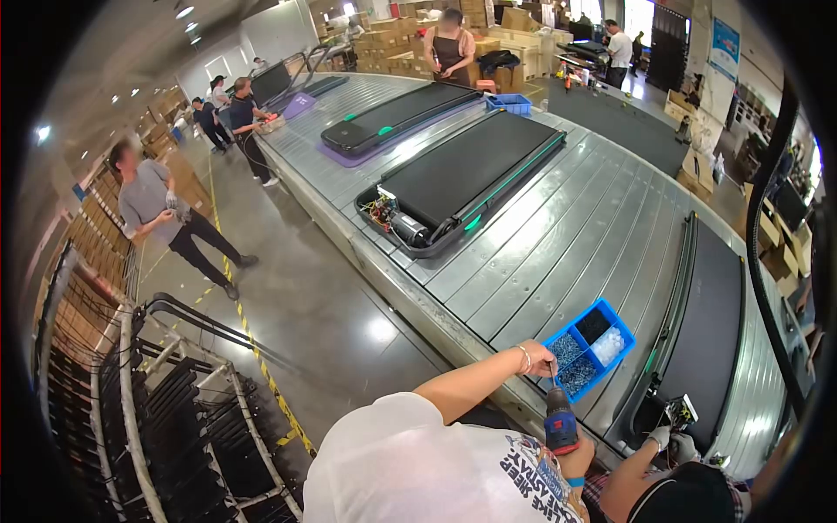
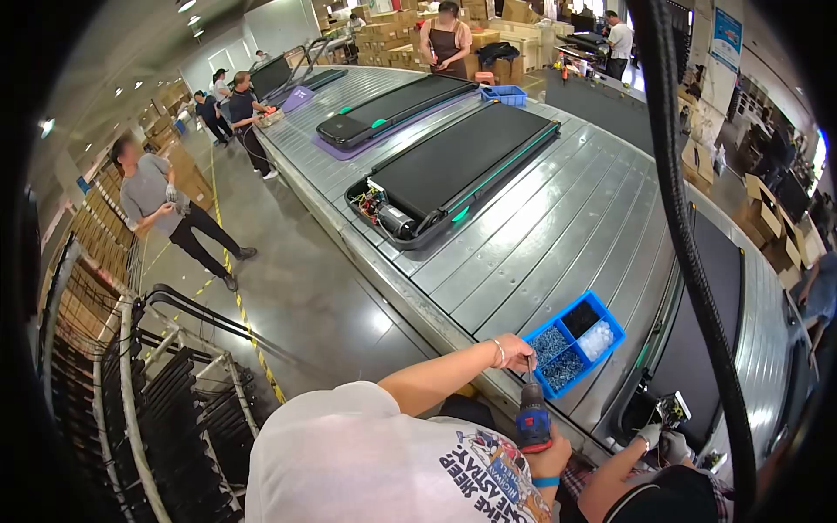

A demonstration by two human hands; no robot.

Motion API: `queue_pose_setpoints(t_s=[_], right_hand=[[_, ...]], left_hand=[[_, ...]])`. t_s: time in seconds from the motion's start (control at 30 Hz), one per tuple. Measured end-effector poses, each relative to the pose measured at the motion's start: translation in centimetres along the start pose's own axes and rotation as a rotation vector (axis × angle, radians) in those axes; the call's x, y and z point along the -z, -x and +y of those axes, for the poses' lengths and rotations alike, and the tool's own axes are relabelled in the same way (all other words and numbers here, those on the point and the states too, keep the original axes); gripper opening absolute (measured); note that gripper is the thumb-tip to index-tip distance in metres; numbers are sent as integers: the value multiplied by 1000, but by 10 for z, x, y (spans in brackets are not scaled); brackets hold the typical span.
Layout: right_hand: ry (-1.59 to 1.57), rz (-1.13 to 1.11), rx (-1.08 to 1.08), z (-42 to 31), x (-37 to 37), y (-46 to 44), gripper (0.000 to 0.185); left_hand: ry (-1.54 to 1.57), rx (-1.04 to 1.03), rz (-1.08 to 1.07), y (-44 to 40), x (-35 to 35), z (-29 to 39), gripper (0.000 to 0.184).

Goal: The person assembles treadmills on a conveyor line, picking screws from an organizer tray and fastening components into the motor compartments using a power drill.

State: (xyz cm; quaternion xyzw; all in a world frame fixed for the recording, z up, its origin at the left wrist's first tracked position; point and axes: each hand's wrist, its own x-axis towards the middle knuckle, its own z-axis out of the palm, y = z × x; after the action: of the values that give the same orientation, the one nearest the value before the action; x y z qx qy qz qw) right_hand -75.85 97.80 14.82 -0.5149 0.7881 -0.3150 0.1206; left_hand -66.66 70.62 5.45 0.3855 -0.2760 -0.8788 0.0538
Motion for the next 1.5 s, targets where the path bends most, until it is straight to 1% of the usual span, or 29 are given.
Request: queue_pose_setpoints(t_s=[0.07, 0.17, 0.27, 0.4, 0.43, 0.47, 0.5, 0.53, 0.57, 0.6, 0.63, 0.67, 0.73, 0.83, 0.9, 1.0, 1.07, 1.1, 1.13, 1.2, 1.23, 1.27, 1.3, 1.33, 1.37, 1.4, 1.43, 1.47, 1.5], right_hand=[[-72, 42, -6, -13, 5, -9, 44], [-260, 36, -19, 7, -14, -23, 36], [-344, 168, -136, -2, -33, -50, 33], [-402, 118, -132, 20, -65, -116, 41], [-380, 148, -151, 13, -73, -134, 42], [-348, 191, -191, 9, -79, -152, 44], [-382, 244, -241, 24, -98, -166, 41], [-185, 214, -349, 34, -105, -181, 36], [47, 137, -496, 35, -106, -197, 32], [119, 106, -585, 35, -108, -210, 33], [194, 100, -600, 46, -115, -218, 34], [242, 84, -627, 59, -124, -224, 36], [281, 38, -694, 72, -136, -228, 45], [295, 83, -726, 62, -136, -222, 57], [320, 163, -679, 64, -139, -211, 54], [301, 433, -400, 49, -127, -178, 38], [155, 411, -220, 53, -124, -139, 25], [115, 233, -351, 55, -127, -114, 17], [68, 52, -475, 57, -130, -85, 9], [-30, -68, -746, 80, -141, -20, 12], [-6, -54, -824, 89, -147, 21, 11], [124, -147, -996, 108, -167, 66, 14], [341, -257, -1001, 135, -201, 130, 15], [341, -349, -1241, 147, -221, 183, 17], [381, -521, -1303, 154, -250, 246, 21], [393, -873, -1038, 119, -236, 270, 22], [-3, -351, -1752, 64, -208, 259, 23], [-85, -319, -1877, 45, -205, 277, 23], [-117, -381, -1912, 31, -208, 295, 24]], left_hand=[[7, -64, -3, 2, -9, 9, 12], [101, -135, -16, -22, -14, 17, 15], [156, -62, -94, -41, -20, 27, 13], [174, 35, 98, -52, -12, 32, 14], [151, 42, 33, -51, 3, 32, 17], [-342, -406, -123, -82, 53, 13, 14], [-34, -173, -180, -78, 70, 10, 13], [280, 61, -165, -74, 86, 9, 13], [227, 130, -50, -62, 103, 14, 15], [208, 122, 77, -45, 114, 21, 17], [248, 172, 150, -41, 137, 24, 19], [325, 188, 147, -37, 156, 26, 19], [281, 216, 224, -15, 162, 46, 17], [232, 251, 333, -15, 165, 54, 9], [161, 310, 360, -32, 165, 51, 9], [58, 319, 435, -68, 149, 46, 10], [-105, 242, 463, -93, 132, 43, 15], [-190, 215, 587, -106, 114, 42, 17], [-257, 200, 597, -123, 113, 38, 14], [-379, 161, 622, -171, 119, 22, 27], [-364, 128, 644, -190, 116, 11, 29], [-346, 92, 665, -209, 110, 1, 31], [-329, 56, 690, -220, 103, -4, 34], [-544, 40, 760, -220, 90, -7, 34], [-763, 20, 824, -214, 75, -9, 35], [-983, -6, 882, -204, 59, -8, 36], [-988, -22, 855, -181, 39, 1, 37], [-1033, -49, 838, -186, 42, -1, 37], [-1075, -75, 819, -192, 53, -4, 38]])
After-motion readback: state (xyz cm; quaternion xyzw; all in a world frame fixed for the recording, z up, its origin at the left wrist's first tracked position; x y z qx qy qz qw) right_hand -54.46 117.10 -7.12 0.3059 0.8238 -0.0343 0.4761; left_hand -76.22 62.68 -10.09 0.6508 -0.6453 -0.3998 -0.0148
